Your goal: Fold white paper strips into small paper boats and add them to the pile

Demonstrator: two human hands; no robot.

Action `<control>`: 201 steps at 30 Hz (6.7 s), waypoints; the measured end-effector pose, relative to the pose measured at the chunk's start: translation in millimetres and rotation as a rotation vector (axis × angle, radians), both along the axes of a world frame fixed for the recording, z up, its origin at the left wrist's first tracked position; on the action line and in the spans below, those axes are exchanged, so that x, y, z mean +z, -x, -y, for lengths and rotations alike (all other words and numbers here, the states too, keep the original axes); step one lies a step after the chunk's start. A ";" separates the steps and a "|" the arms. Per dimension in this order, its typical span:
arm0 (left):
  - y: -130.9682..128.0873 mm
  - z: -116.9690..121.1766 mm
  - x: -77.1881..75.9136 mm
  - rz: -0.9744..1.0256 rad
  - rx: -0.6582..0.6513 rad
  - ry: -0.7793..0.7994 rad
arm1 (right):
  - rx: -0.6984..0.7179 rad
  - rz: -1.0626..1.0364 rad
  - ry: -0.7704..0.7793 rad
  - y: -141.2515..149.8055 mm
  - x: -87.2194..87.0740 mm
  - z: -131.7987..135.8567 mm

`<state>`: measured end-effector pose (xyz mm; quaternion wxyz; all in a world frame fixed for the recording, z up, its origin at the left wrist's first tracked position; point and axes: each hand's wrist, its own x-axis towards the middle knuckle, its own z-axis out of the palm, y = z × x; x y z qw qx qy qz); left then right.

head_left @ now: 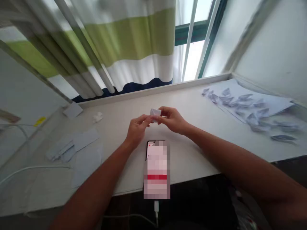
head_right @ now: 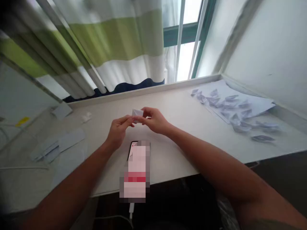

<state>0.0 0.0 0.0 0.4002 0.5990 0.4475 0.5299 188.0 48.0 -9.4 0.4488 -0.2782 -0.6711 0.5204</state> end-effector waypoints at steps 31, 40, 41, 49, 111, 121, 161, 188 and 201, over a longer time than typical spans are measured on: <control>1.7 -4.1 3.0 0.244 0.018 0.025 | -0.117 0.178 -0.287 -7.6 -6.7 -2.7; 5.5 -4.3 -0.4 0.214 -0.021 0.042 | -0.011 0.173 -0.391 -13.7 -0.8 -6.0; 5.8 -4.5 -0.7 0.206 -0.027 0.049 | -0.011 0.172 -0.384 -13.5 -0.6 -6.1; 0.6 -1.4 -0.5 0.091 -0.046 0.037 | -0.078 0.054 -0.195 -6.9 -3.3 -4.9; 3.3 -6.7 -1.3 0.127 -0.105 0.078 | 0.109 -0.134 0.100 -8.3 1.7 -5.0; 1.7 -6.0 -1.6 0.318 -0.275 0.224 | 0.069 -0.151 -0.082 -4.9 0.4 -3.8; -1.7 -7.7 -5.4 0.132 0.090 -0.015 | -0.151 -0.190 -0.037 0.1 -8.3 -7.0; -1.4 -6.2 -6.8 0.203 0.031 0.067 | -0.290 0.128 -0.291 -4.5 -5.6 -1.6; -0.2 -5.5 -5.1 0.182 0.013 0.096 | -0.289 0.043 -0.174 -4.4 -9.0 -8.8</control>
